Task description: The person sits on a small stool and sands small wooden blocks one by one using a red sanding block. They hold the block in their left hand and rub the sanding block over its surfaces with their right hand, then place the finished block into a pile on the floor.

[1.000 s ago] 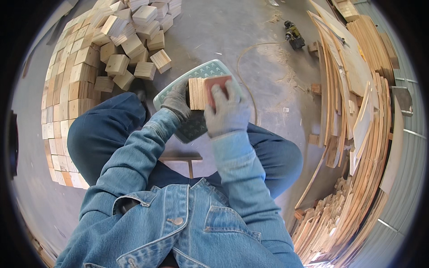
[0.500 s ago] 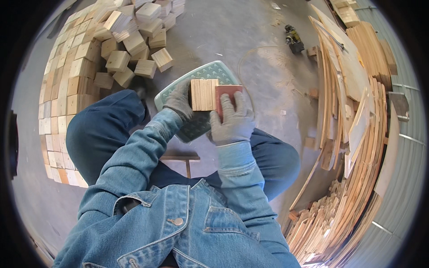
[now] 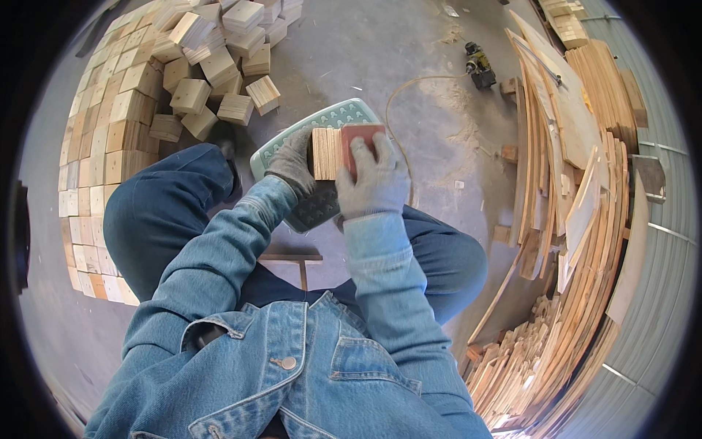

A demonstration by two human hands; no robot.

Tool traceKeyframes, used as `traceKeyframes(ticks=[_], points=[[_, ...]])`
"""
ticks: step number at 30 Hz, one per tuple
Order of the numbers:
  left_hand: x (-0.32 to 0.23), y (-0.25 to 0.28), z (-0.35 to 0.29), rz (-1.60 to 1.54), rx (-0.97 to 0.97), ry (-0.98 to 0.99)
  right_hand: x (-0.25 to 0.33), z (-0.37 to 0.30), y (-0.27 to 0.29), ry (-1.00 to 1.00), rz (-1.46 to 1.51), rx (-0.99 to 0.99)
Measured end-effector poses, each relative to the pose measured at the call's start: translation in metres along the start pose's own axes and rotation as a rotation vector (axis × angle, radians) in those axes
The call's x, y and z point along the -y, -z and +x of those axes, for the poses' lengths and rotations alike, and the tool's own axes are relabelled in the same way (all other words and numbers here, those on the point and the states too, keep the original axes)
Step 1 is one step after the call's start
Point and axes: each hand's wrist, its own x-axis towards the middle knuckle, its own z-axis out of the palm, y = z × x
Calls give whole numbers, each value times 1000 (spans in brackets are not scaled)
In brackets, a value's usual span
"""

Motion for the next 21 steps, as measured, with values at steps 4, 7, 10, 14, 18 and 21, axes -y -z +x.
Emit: traceKeyframes(ticks=[4,7,10,14,18,21], points=[[13,-9,6,21,-2,2,-8,22,11,-96,-11,10],[-12,1,-1,64,-21,18,-17,-5,5,-16,0,-16],[-5,3,-4,-47,-26,-19,-8,-28,8,63,-18,3],[-14,9,-6,37,-51,-24,17,-61,24,27,-6,109],[-10,8,-6,32,-32,-5,11,-52,18,49,32,77],[-16,5,-4,36,-24,2,0,-10,4,43,54,30]])
